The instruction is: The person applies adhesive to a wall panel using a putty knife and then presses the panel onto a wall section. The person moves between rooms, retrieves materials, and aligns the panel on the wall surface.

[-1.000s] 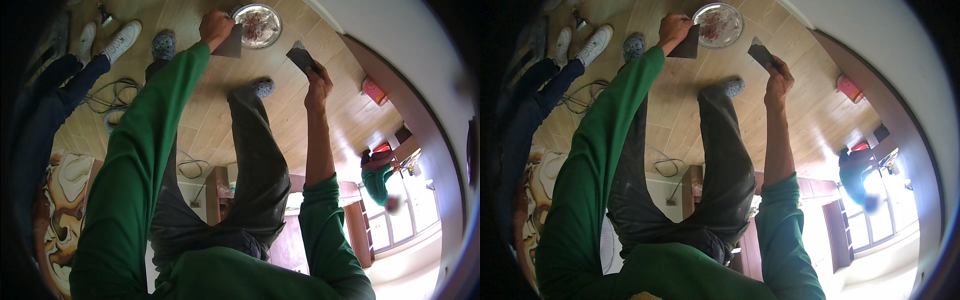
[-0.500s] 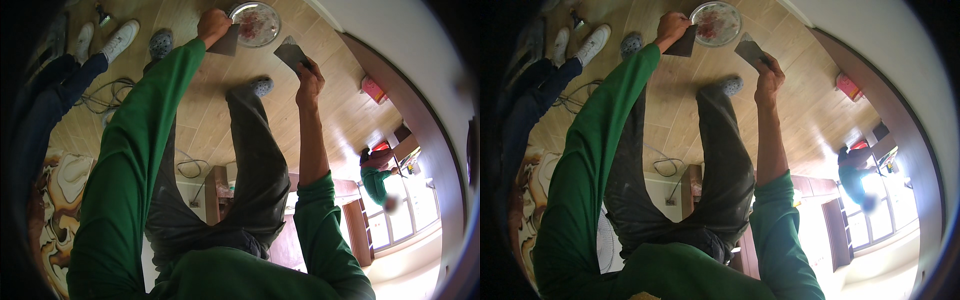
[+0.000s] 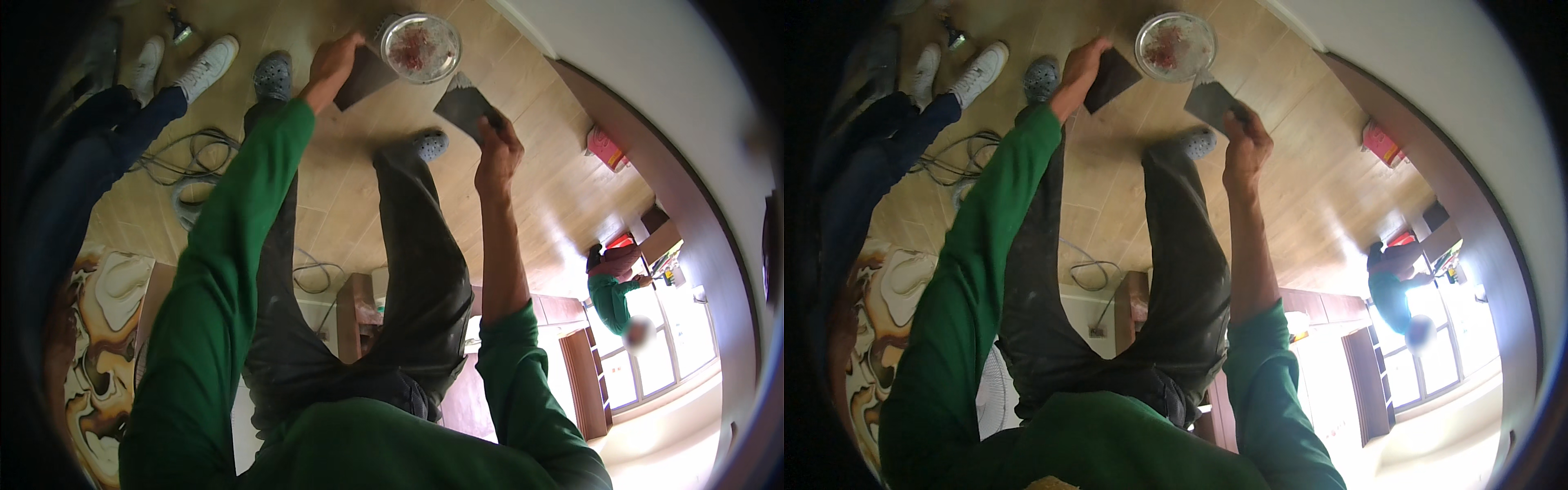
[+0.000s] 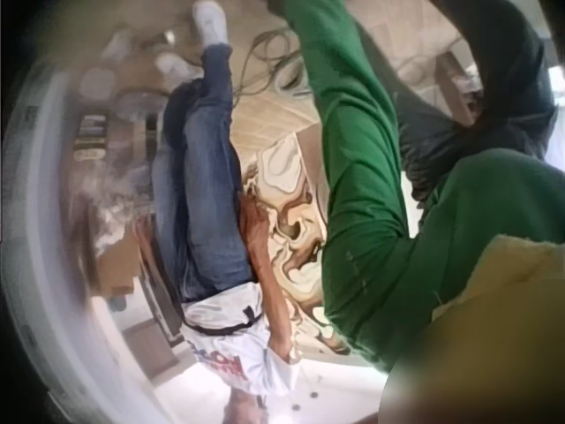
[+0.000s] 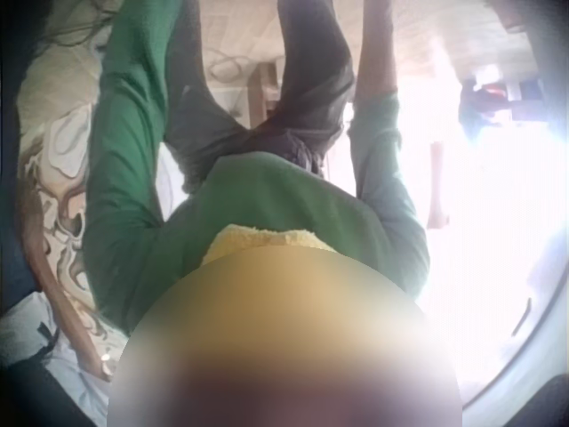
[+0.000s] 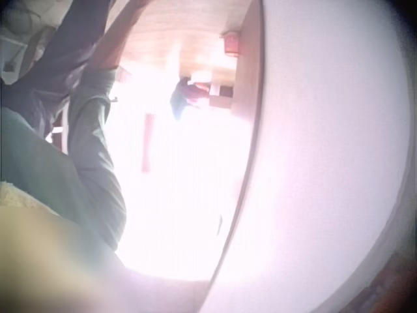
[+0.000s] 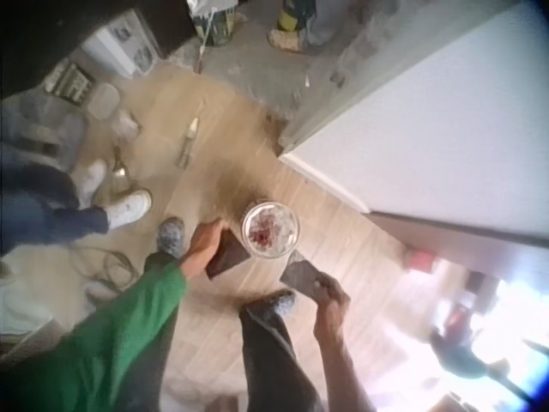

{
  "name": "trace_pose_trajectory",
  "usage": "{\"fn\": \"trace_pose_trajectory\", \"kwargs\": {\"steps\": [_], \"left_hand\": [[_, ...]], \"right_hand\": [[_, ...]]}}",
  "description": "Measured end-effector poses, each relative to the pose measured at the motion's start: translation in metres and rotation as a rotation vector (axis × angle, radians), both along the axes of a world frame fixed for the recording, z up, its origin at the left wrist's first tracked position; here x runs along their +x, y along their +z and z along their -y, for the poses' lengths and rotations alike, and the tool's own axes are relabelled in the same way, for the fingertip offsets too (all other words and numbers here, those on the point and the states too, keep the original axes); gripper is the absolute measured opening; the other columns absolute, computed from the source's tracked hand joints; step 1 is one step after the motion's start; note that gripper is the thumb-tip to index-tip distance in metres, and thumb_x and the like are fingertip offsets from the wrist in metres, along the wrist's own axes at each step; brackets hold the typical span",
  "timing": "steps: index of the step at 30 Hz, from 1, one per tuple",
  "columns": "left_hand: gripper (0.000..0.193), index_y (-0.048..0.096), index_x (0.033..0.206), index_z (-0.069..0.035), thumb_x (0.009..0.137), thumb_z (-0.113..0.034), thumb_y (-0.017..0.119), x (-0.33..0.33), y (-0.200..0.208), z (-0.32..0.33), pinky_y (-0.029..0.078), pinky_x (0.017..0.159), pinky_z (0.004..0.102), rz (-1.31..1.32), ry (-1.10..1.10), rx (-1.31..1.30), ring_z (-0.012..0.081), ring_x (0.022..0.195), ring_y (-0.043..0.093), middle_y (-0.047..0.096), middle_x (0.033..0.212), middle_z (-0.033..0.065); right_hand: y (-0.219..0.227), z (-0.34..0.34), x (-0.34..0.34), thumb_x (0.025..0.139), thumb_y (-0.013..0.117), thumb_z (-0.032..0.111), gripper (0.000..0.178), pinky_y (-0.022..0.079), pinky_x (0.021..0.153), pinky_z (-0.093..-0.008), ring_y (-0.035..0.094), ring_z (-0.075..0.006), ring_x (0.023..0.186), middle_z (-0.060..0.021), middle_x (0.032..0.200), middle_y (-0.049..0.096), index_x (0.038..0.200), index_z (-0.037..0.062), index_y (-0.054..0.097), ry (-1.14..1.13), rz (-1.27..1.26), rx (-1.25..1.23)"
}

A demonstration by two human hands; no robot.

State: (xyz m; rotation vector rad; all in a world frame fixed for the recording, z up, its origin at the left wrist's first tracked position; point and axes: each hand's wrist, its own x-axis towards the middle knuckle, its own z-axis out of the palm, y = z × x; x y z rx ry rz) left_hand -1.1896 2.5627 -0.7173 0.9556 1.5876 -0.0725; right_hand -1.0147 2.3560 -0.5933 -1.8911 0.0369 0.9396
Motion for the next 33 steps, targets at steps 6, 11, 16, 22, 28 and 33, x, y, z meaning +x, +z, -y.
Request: {"fn": "trace_pose_trajectory", "kwargs": {"steps": [6,11,16,22,28,33], "left_hand": [[0.024,0.065,0.094,0.004,0.078,-0.015,0.063,-0.047,0.094,0.013,0.047,0.071,0.0313,0.498,0.331,-0.226,0.0167,0.076,0.059,0.065,0.086,0.0072],[0.027,0.064,0.097,0.005,0.074,-0.008,0.066,-0.06,0.168,-0.01,0.045,0.065,0.0284,0.491,-0.143,-0.147,0.0141,0.071,0.057,0.064,0.081,0.005],[0.023,0.066,0.096,0.001,0.073,-0.003,0.067,-0.048,0.195,-0.015,0.048,0.072,0.0275,0.526,-0.095,-0.403,0.0155,0.077,0.062,0.067,0.086,0.0067],[0.034,0.058,0.12,0.002,0.09,-0.012,0.064,-0.02,0.218,0.002,0.052,0.092,0.0349,0.788,0.66,-0.884,0.0213,0.101,0.066,0.066,0.112,0.0121],[0.04,0.056,0.125,0.002,0.093,-0.022,0.064,-0.016,0.235,0.006,0.051,0.093,0.0332,0.856,0.651,-0.684,0.0183,0.105,0.063,0.064,0.115,0.0105],[0.041,0.058,0.121,0.006,0.09,-0.018,0.067,-0.022,0.229,0.0,0.052,0.09,0.0337,0.781,0.664,-0.644,0.0199,0.101,0.065,0.066,0.113,0.0127]], "right_hand": [[0.084,-0.029,-0.045,0.091,0.061,0.007,0.032,0.041,0.098,-0.0284,0.057,-0.0152,0.106,-0.0093,0.111,0.066,0.122,-0.0024,0.063,0.212,0.168,-0.027],[0.122,-0.047,-0.061,0.092,0.058,0.003,0.029,0.038,0.101,-0.0292,0.054,-0.0141,0.108,-0.0066,0.11,0.065,0.121,-0.0017,0.064,0.172,0.195,0.079],[0.151,-0.058,-0.065,0.089,0.056,-0.005,0.03,0.043,0.093,-0.0261,0.058,-0.0152,0.106,-0.0077,0.11,0.064,0.116,0.0021,0.067,0.258,0.291,0.095],[0.171,-0.06,-0.085,0.087,0.055,-0.011,0.034,0.046,0.098,-0.0333,0.06,-0.0252,0.113,-0.013,0.119,0.06,0.112,0.0056,0.07,0.32,0.372,0.24],[0.169,-0.067,-0.086,0.079,0.059,-0.013,0.041,0.053,0.094,-0.0393,0.06,-0.0329,0.115,-0.0155,0.12,0.055,0.108,0.0126,0.073,0.589,0.748,0.002],[0.163,-0.063,-0.073,0.069,0.06,-0.012,0.048,0.054,0.091,-0.041,0.061,-0.0354,0.112,-0.0142,0.118,0.056,0.105,0.0166,0.074,0.791,0.91,-0.037]]}}
